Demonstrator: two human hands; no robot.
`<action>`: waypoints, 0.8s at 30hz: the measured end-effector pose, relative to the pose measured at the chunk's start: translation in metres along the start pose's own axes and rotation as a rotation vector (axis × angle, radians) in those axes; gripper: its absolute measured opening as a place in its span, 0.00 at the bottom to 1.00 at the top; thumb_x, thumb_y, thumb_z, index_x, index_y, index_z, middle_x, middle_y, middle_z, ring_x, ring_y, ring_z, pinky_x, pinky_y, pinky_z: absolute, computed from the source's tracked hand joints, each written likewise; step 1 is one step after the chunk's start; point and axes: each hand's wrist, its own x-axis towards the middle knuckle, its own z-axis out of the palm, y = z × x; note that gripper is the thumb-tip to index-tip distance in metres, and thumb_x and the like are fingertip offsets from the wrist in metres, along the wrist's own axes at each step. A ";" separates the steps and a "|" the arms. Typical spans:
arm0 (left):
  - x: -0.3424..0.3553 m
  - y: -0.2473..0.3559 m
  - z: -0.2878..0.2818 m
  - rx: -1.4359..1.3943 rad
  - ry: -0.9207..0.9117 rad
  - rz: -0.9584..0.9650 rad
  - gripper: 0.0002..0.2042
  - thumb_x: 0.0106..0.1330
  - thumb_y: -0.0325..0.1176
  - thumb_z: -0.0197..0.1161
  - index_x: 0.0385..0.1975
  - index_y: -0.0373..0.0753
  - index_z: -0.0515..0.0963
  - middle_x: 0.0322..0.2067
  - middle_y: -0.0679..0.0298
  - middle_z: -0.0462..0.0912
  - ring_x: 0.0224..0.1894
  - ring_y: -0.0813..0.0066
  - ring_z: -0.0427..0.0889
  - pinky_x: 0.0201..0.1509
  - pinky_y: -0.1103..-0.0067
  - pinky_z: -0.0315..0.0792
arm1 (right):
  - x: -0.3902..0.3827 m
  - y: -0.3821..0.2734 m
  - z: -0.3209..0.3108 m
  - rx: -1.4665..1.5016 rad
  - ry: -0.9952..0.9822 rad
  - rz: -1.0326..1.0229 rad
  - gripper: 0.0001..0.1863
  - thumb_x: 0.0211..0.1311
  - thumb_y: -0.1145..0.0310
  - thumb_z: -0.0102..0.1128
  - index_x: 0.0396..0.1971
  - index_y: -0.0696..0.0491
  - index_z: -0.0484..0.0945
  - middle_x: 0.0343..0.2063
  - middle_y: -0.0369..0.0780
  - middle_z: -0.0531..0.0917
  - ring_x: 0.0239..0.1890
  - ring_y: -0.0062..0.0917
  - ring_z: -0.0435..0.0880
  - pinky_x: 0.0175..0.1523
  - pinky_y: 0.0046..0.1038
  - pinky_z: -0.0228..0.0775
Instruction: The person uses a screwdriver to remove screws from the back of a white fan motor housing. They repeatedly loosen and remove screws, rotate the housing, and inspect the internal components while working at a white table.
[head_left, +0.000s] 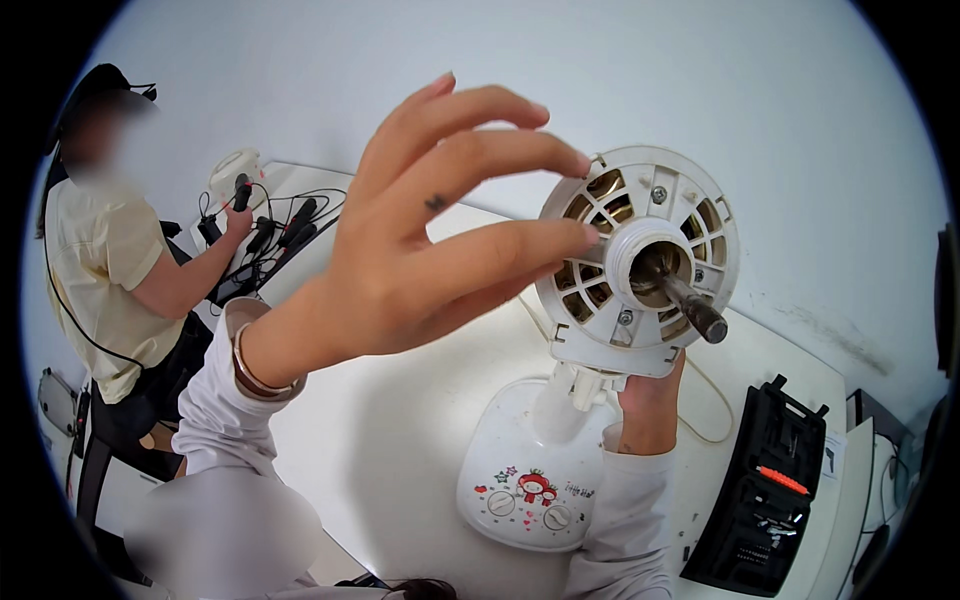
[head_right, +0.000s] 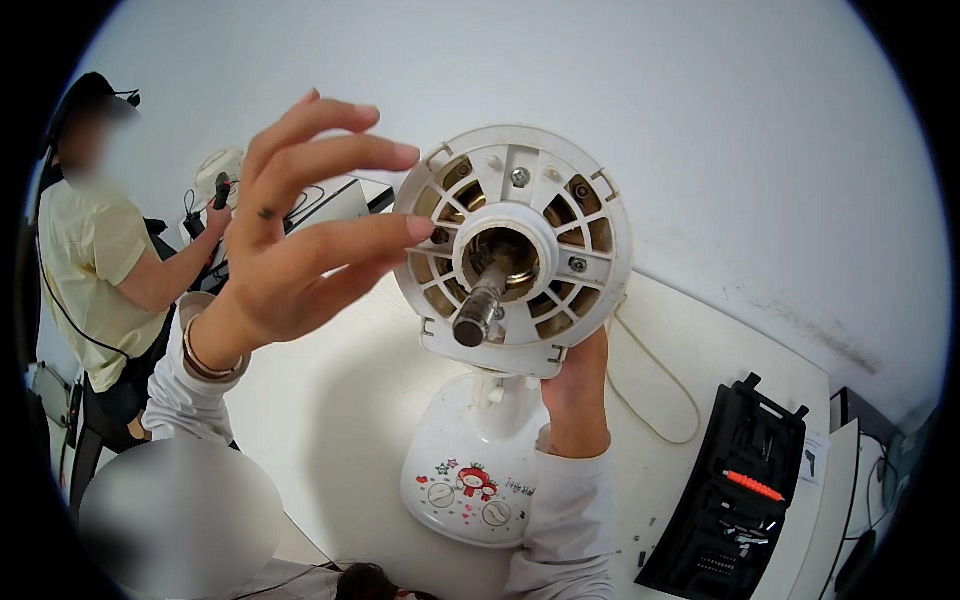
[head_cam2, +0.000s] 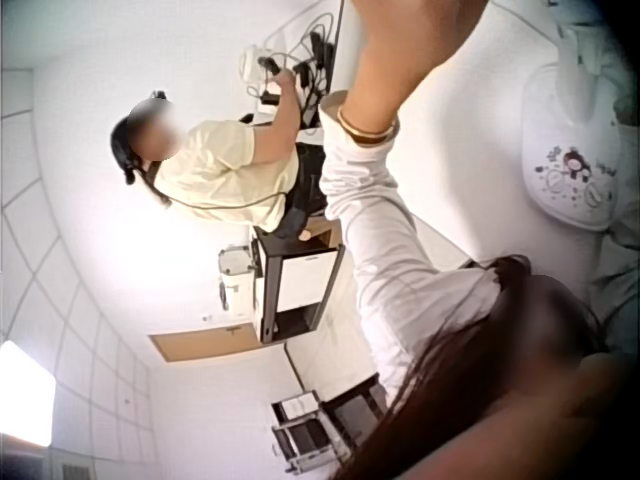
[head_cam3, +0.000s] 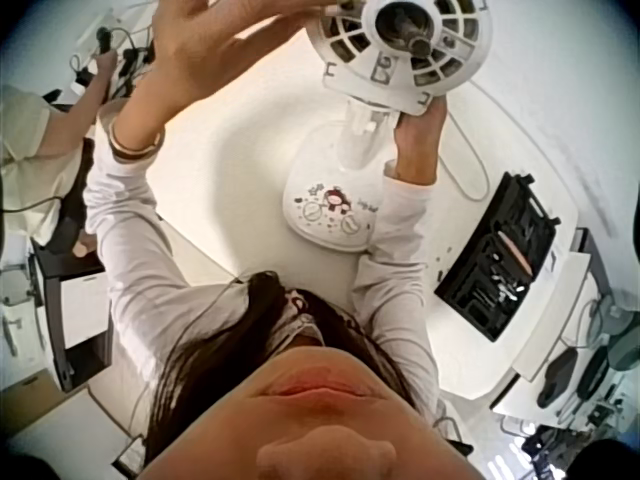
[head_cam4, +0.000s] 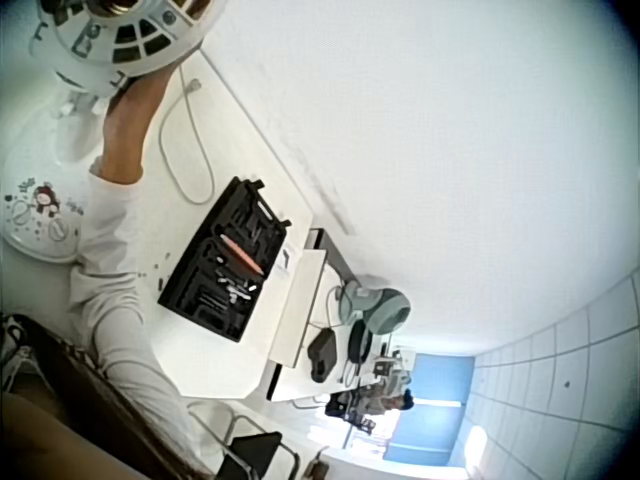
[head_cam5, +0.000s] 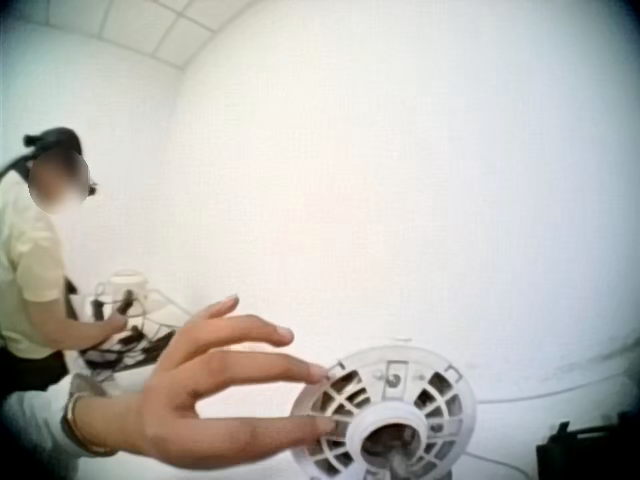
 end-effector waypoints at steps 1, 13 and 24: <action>0.004 -0.001 -0.001 0.004 0.002 0.011 0.22 0.33 0.32 0.73 0.35 0.54 0.84 0.47 0.64 0.79 0.53 0.55 0.74 0.61 0.53 0.63 | 0.000 -0.002 0.001 0.002 -0.010 -0.006 0.23 0.65 0.60 0.53 0.57 0.54 0.68 0.52 0.39 0.76 0.52 0.27 0.76 0.56 0.33 0.71; 0.049 -0.031 0.035 -0.213 0.025 0.406 0.10 0.56 0.32 0.64 0.34 0.33 0.80 0.45 0.55 0.77 0.57 0.59 0.72 0.62 0.48 0.61 | 0.010 -0.014 0.021 -0.002 0.151 0.027 0.20 0.70 0.60 0.44 0.57 0.53 0.68 0.51 0.39 0.77 0.52 0.29 0.77 0.57 0.35 0.72; 0.070 -0.014 -0.007 -0.064 -0.323 0.342 0.04 0.39 0.26 0.66 0.17 0.37 0.82 0.39 0.62 0.81 0.56 0.64 0.73 0.56 0.71 0.71 | 0.009 -0.010 0.036 0.074 0.240 0.110 0.22 0.71 0.58 0.40 0.59 0.52 0.66 0.55 0.39 0.75 0.55 0.29 0.75 0.59 0.35 0.70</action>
